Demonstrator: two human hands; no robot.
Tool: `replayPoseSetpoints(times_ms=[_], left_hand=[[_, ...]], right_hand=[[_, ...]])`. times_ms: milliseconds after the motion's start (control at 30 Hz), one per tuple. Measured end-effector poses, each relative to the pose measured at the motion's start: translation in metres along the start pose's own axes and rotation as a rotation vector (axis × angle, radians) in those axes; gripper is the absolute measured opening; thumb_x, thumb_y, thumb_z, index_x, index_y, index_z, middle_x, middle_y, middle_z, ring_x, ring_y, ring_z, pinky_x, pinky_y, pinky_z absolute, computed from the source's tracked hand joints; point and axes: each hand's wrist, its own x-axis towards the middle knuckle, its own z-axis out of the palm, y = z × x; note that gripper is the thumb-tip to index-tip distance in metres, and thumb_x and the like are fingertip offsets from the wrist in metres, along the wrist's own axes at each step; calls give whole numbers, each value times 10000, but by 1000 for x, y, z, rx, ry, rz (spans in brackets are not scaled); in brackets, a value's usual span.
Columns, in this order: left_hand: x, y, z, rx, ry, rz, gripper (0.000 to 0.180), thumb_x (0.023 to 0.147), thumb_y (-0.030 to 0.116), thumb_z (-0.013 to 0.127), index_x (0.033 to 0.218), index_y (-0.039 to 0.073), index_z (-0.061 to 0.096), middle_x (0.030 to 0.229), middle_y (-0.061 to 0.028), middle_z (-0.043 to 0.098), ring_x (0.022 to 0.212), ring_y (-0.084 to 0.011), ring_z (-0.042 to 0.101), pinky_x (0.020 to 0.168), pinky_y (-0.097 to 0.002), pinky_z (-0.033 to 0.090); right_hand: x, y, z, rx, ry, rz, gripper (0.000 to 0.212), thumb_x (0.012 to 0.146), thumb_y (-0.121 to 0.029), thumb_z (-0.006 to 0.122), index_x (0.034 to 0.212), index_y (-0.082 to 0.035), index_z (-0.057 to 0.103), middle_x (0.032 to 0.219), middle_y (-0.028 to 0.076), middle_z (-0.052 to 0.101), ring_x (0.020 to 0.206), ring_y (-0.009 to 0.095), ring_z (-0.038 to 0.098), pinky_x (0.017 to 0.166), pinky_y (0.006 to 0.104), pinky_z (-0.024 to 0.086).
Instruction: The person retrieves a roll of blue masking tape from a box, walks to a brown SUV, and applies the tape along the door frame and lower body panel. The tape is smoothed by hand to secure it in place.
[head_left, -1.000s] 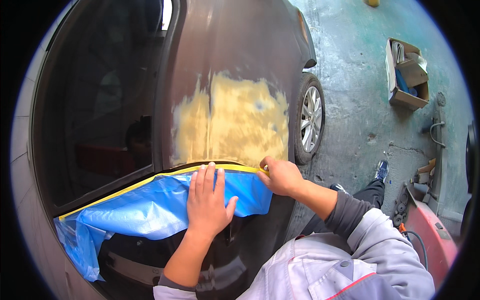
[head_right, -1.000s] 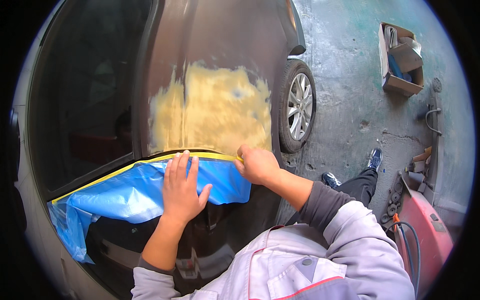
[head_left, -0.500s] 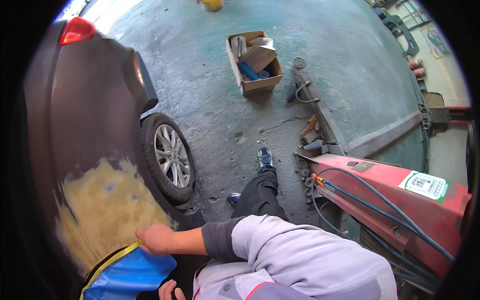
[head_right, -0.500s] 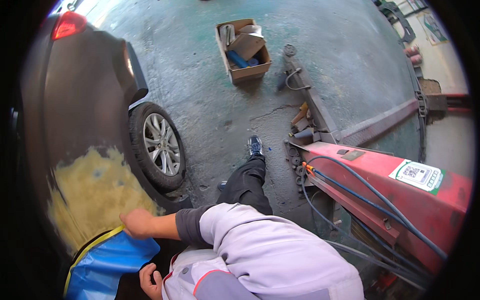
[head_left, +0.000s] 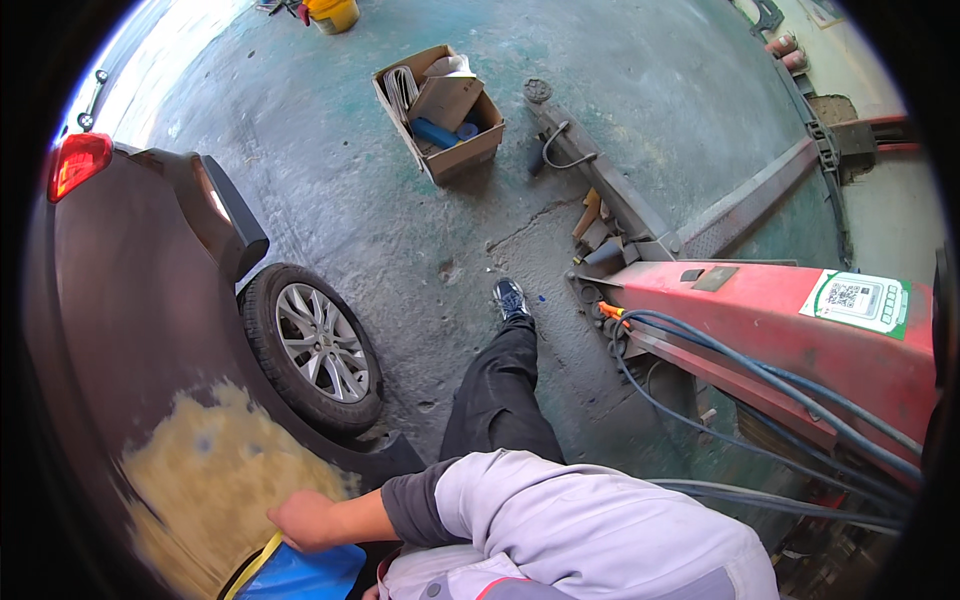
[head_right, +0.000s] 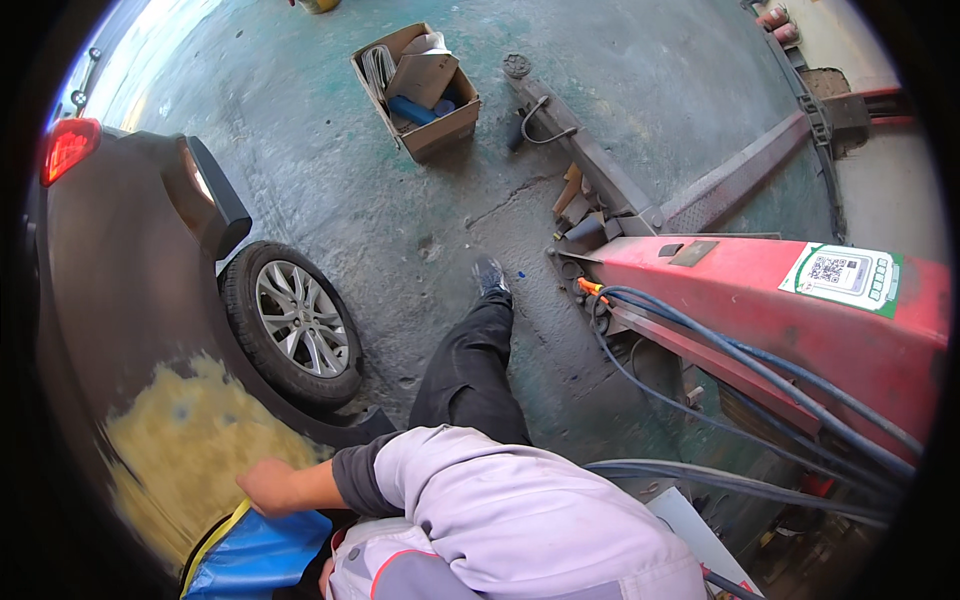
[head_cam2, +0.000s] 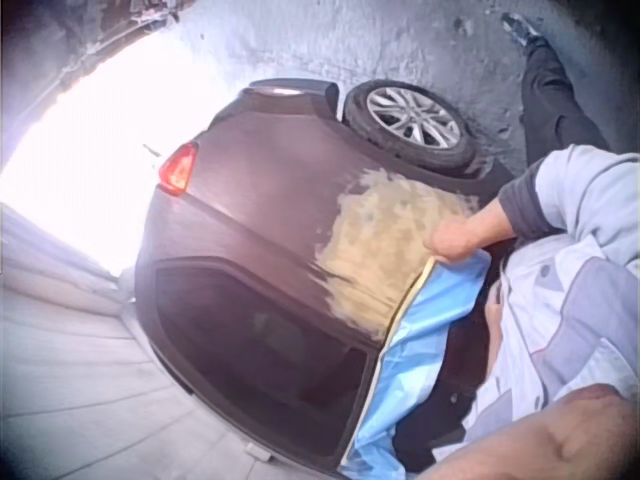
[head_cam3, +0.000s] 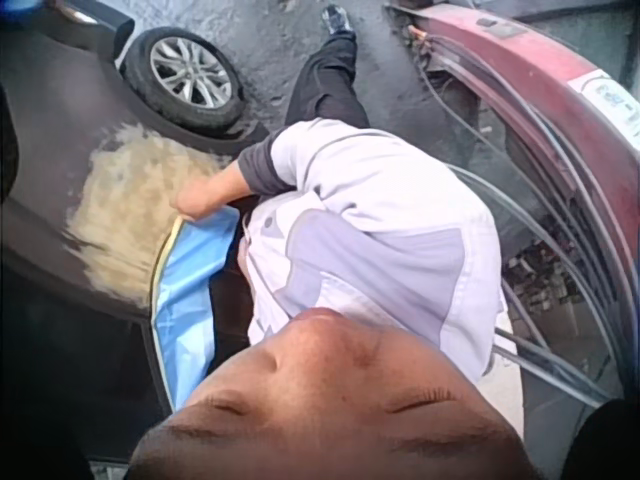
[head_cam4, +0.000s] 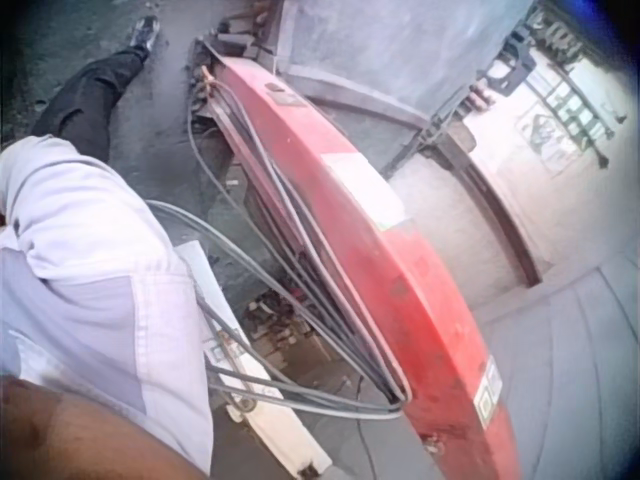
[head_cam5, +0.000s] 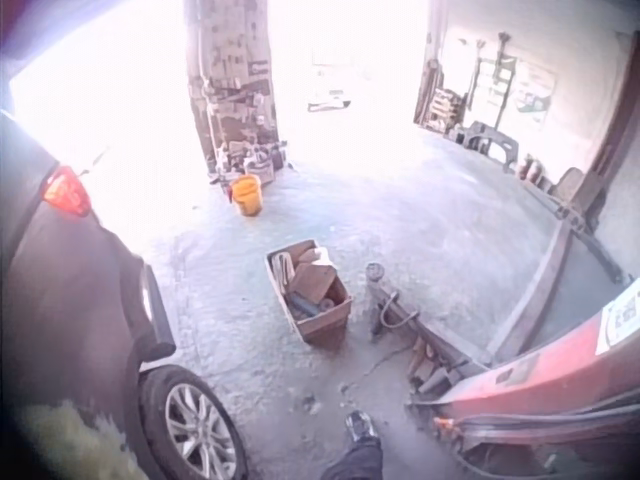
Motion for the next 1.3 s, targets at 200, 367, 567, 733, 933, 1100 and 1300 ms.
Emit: replayPoseSetpoints(times_ms=[200, 367, 567, 733, 933, 1100, 1300], left_hand=[[-8, -10, 4, -82, 10, -75, 179, 1016, 228, 679, 1059, 62, 730, 1043, -136, 698, 992, -306, 660, 923, -429, 533], [-73, -41, 51, -317, 73, -300, 155, 1013, 221, 678, 998, 70, 711, 974, -122, 673, 925, -284, 644, 877, -424, 531], [-163, -4, 220, -872, -29, -755, 157, 1008, 213, 677, 926, 79, 688, 890, -105, 641, 844, -258, 624, 820, -418, 528], [-166, 182, 383, -1587, -149, -943, 184, 1005, 206, 676, 865, 87, 669, 821, -90, 616, 777, -236, 608, 774, -413, 526], [-63, 428, 431, -2490, 1, -864, 234, 1001, 198, 675, 792, 97, 646, 738, -73, 585, 696, -209, 588, 717, -407, 523], [3, 523, 449, -3054, 260, -582, 283, 997, 192, 675, 732, 105, 626, 669, -59, 559, 629, -187, 572, 671, -402, 521], [11, 558, 528, -2269, -458, -1019, 367, 1043, 327, 595, 1084, 9, 774, 1029, -150, 789, 895, -261, 774, 956, -576, 594]], right_hand=[[2, -5, -5, -53, -46, 12, 343, 939, -316, 726, 1156, -60, 655, 932, 232, 758, 908, 492, 726, 806, 605, 572], [11, -27, -22, -329, -266, 106, 412, 980, -389, 686, 1303, -134, 668, 984, 219, 784, 936, 440, 764, 839, 566, 602], [20, -33, -36, -513, -407, -5, 529, 996, -420, 739, 1410, -124, 595, 1149, 220, 790, 1014, 426, 769, 882, 520, 606], [52, -5, -38, -456, -511, -153, 427, 1009, -295, 763, 1341, -59, 634, 1063, 193, 792, 942, 362, 776, 831, 477, 594], [81, 0, -53, -306, -673, -22, 382, 1076, -191, 702, 1379, 18, 598, 972, 62, 725, 872, 117, 619, 791, 295, 494], [91, -14, -51, -412, -722, -21, 392, 1091, -236, 670, 1384, 12, 589, 978, 45, 686, 648, 65, 508, 573, 253, 426], [95, -15, -51, -315, -744, -23, 412, 1095, -238, 653, 1413, 6, 556, 866, 6, 574, 593, 37, 424, 504, 230, 373]])
